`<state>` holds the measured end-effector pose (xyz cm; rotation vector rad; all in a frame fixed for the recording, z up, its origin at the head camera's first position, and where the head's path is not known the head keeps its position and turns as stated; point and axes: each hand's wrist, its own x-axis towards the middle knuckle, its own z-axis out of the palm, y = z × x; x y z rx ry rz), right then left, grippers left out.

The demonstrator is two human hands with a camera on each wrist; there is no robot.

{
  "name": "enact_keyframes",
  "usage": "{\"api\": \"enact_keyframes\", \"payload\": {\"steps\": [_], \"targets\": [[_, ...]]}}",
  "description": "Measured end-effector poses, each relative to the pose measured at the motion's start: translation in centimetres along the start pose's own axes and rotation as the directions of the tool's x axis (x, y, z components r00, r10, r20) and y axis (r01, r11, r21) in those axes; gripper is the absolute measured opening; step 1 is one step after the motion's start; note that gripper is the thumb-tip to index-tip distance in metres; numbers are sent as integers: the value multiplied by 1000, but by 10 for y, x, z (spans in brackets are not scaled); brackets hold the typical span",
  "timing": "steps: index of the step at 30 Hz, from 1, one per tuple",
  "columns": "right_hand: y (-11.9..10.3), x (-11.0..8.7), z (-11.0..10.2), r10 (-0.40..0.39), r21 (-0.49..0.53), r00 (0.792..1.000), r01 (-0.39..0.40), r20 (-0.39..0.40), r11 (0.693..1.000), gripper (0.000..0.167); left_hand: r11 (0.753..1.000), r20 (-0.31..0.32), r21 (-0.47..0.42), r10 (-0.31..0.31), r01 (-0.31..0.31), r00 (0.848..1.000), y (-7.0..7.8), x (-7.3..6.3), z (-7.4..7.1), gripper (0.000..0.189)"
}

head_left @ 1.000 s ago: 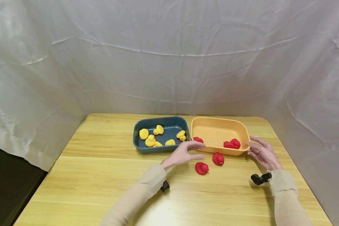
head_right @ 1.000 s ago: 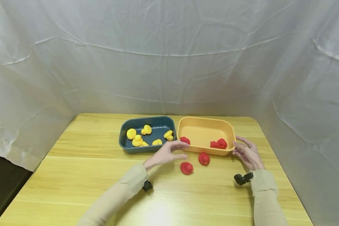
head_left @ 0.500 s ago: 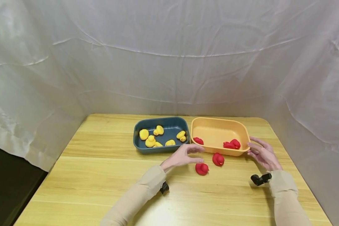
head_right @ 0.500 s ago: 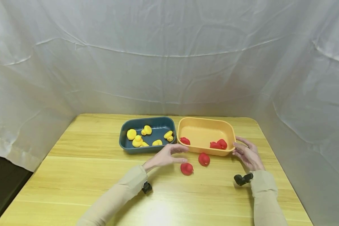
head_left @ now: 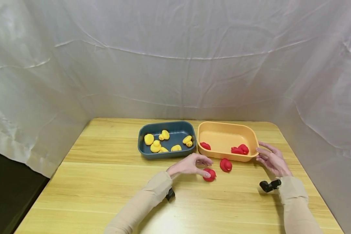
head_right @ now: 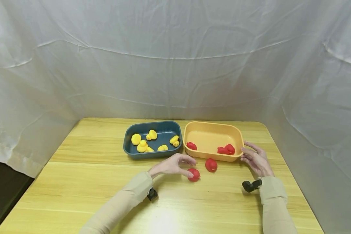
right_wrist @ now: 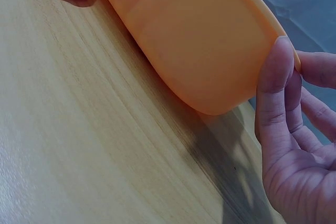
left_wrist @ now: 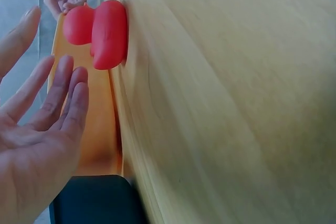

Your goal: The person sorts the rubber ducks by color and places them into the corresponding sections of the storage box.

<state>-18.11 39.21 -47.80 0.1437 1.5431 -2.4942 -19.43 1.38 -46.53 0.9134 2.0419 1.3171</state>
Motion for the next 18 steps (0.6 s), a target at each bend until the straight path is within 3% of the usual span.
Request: {"api": "enact_keyframes", "payload": {"steps": [3,9,18], "targets": [[0,0,0,-2,9,1000,2,5,1000,33,999,36,40,-3,1,999,-1,1,0,56],[0,2,-1,-6,17,1000,6,10,1000,33,986,87,159,40,-53,995,-2,2,0,56],[1,0,0,-11,9,1000,11,10,1000,32,976,103,210,32,-53,994,-3,3,1,50]]}}
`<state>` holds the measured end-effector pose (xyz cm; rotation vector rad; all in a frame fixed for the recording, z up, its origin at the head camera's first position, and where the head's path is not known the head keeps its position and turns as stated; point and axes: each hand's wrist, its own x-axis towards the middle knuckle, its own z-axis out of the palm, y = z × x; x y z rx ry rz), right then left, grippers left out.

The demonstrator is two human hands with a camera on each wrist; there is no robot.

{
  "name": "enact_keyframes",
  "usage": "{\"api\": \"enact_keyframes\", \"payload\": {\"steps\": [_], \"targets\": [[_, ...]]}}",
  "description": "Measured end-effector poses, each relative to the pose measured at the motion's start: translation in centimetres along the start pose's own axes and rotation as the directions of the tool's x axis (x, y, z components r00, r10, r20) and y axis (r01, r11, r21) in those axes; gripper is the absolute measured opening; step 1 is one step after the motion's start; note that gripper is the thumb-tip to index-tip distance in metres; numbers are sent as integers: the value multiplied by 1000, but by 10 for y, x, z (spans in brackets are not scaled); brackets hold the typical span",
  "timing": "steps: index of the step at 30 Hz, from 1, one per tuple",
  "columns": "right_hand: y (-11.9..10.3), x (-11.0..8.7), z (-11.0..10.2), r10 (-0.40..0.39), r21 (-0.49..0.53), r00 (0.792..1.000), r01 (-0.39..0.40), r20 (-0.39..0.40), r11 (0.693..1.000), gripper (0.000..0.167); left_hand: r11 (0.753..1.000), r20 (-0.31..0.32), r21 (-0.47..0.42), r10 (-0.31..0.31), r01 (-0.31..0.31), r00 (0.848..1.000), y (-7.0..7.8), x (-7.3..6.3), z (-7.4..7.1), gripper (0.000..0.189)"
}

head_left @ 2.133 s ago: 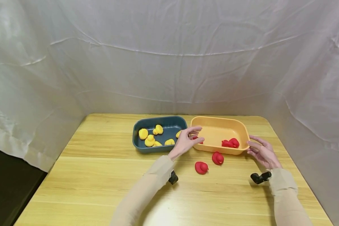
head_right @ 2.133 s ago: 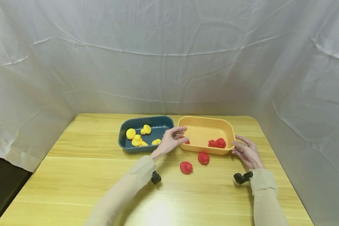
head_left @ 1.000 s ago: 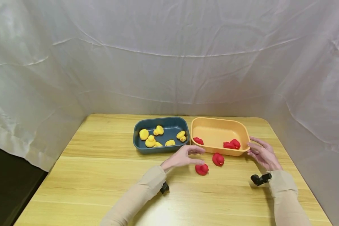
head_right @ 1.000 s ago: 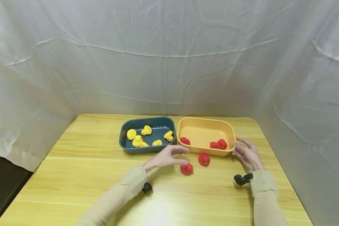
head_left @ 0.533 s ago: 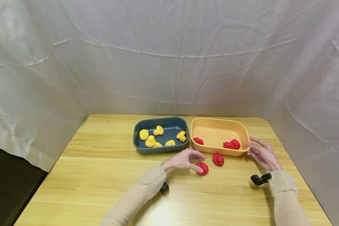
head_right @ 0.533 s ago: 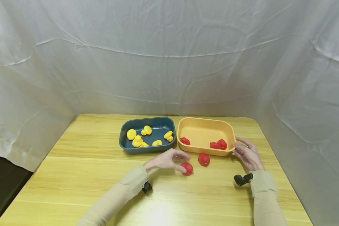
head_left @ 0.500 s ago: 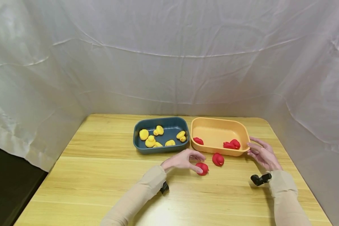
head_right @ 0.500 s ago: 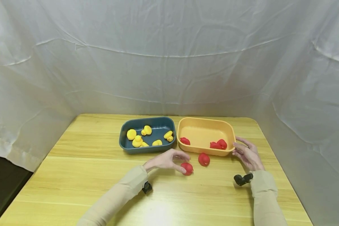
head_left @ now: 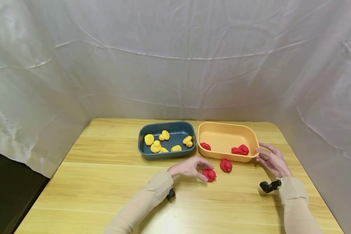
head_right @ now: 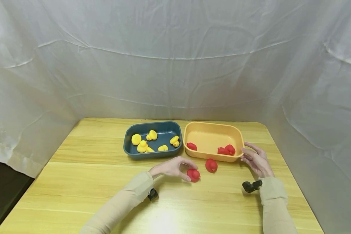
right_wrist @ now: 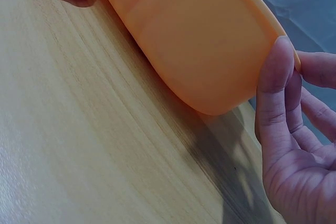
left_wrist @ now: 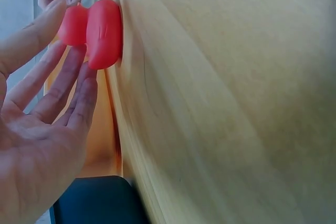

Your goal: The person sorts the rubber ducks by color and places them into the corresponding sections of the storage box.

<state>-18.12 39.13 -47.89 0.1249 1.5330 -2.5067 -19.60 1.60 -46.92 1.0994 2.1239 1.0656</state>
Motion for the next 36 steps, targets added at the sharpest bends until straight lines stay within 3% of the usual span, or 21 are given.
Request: {"api": "enact_keyframes", "payload": {"steps": [21,36], "targets": [[0,0,1,-4,18,1000,4,2,1000,31,997,22,71,11,-13,1000,5,9,3,41],[1,0,2,-12,21,1000,12,8,1000,32,997,-35,82,8,-5,999,1,9,6,28]]}}
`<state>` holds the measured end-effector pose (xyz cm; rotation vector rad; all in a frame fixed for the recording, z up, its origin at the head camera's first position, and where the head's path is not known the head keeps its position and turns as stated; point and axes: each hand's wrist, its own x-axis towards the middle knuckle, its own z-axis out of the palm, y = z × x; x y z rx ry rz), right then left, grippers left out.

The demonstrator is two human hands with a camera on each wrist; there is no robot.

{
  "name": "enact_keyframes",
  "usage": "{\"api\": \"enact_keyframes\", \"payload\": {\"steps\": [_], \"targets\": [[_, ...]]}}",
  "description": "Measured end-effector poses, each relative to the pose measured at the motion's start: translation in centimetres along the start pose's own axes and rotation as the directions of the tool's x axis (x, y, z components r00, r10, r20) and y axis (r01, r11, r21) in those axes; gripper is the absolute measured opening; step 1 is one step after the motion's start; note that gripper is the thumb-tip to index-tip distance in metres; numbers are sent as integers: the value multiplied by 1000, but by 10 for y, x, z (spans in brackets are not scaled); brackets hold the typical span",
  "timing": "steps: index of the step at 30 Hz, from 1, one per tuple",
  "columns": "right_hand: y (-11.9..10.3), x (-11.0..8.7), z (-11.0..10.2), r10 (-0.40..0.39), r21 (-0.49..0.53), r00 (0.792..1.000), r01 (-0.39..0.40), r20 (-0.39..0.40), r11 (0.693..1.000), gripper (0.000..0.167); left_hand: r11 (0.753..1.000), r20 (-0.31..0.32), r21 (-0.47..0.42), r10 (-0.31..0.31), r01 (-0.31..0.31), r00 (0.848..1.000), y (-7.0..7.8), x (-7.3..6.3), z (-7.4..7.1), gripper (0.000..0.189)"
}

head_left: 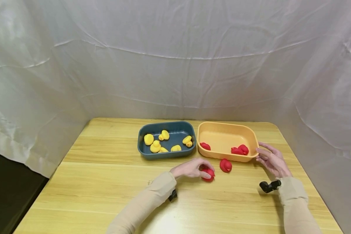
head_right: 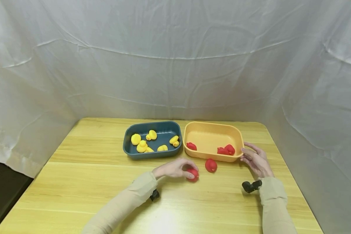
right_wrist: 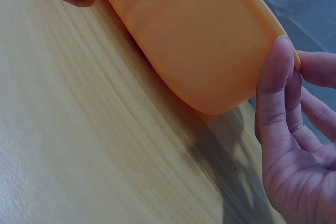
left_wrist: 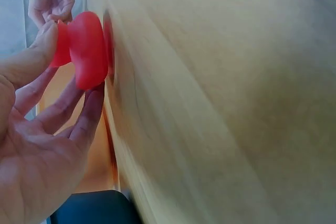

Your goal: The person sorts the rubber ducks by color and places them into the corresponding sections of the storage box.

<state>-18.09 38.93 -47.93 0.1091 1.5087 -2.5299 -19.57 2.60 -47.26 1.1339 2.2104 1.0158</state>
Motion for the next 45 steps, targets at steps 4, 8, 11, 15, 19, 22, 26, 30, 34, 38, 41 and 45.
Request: {"api": "enact_keyframes", "payload": {"steps": [4,8,11,15,19,22,26,30,34,38,41,45], "targets": [[0,0,0,-3,-2,1000,3,-1,1000,32,1000,-34,-11,4,-5,999,0,-3,-1,28],[0,0,0,0,-1,1000,0,-5,1000,32,1000,-61,-13,-5,4,998,2,-6,-2,29],[-1,-1,1,5,-3,1000,-5,-10,1000,32,1000,-93,-18,-6,5,996,3,-8,-3,28],[-1,-1,1,9,-4,1000,-9,-16,1000,31,1000,-143,-22,-8,5,990,5,-11,-5,27],[-2,-1,0,12,0,1000,-12,-13,1000,31,999,-194,-38,-22,15,981,7,-11,-7,27],[-2,-1,0,15,0,1000,-15,-12,1000,31,998,-232,-53,-47,35,972,10,-12,-9,28],[-2,-1,1,21,-3,1000,-21,-15,1000,31,996,-289,-84,-61,38,955,13,-11,-10,30],[-3,-1,1,23,-5,1000,-23,-21,1000,30,993,-344,-115,-42,2,938,15,-11,-10,31],[-2,-1,1,22,-4,1000,-22,-18,1000,30,987,-394,-157,-42,-22,918,16,-9,-11,28],[-2,-1,0,19,-8,1000,-19,-14,1000,30,977,-436,-212,-62,-35,898,18,-7,-14,27],[-2,-2,0,17,-13,1000,-18,-16,1000,30,969,-461,-246,-84,-36,884,21,-7,-18,27],[-2,-2,1,16,-16,1000,-17,-19,1000,30,956,-479,-292,-132,-16,868,24,-6,-22,27]]}}
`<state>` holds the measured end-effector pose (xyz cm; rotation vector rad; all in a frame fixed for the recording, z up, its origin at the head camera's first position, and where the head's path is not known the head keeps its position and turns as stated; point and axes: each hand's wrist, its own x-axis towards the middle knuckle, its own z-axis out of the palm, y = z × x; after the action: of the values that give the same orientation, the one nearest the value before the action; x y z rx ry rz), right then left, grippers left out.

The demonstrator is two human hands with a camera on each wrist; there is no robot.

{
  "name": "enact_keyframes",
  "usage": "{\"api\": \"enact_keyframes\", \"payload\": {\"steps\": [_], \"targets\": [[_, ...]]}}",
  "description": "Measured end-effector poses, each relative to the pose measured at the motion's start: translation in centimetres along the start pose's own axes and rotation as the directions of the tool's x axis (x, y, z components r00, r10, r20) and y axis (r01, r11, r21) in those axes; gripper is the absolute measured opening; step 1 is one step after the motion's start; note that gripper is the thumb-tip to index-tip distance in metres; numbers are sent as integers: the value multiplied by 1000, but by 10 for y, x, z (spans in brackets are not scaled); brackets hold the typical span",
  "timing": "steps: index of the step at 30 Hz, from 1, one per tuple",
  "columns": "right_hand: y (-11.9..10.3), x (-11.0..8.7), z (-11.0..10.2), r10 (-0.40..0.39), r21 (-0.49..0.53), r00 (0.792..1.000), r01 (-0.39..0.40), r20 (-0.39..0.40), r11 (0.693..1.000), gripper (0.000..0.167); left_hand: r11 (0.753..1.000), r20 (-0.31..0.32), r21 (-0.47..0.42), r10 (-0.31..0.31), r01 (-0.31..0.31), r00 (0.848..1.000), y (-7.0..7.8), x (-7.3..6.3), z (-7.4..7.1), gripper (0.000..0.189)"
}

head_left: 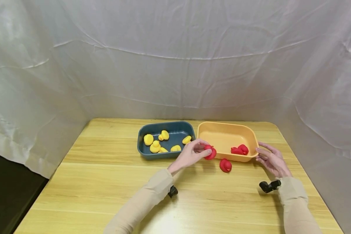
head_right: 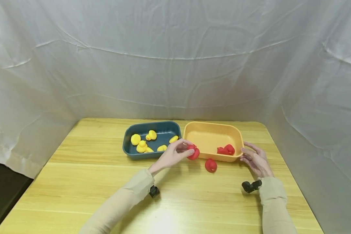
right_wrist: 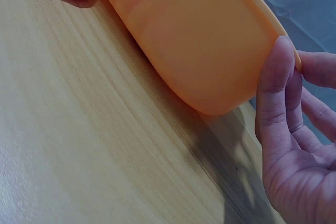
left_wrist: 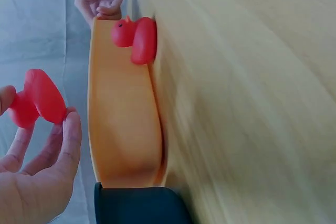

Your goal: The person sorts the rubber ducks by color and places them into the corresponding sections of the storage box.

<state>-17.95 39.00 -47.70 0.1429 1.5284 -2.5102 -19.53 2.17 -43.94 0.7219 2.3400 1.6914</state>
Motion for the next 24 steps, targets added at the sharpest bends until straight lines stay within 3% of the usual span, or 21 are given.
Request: {"api": "enact_keyframes", "payload": {"steps": [5,14,24], "targets": [[0,0,0,2,-2,1000,-2,-1,1000,30,998,-34,-34,-52,51,998,4,5,-3,27],[-1,-1,0,8,1,1000,-8,1,1000,31,997,-57,-71,-31,27,998,8,20,-7,28],[0,1,-1,15,-5,1000,-16,-11,1000,29,999,-65,-30,-46,44,997,10,37,-5,33]]}}
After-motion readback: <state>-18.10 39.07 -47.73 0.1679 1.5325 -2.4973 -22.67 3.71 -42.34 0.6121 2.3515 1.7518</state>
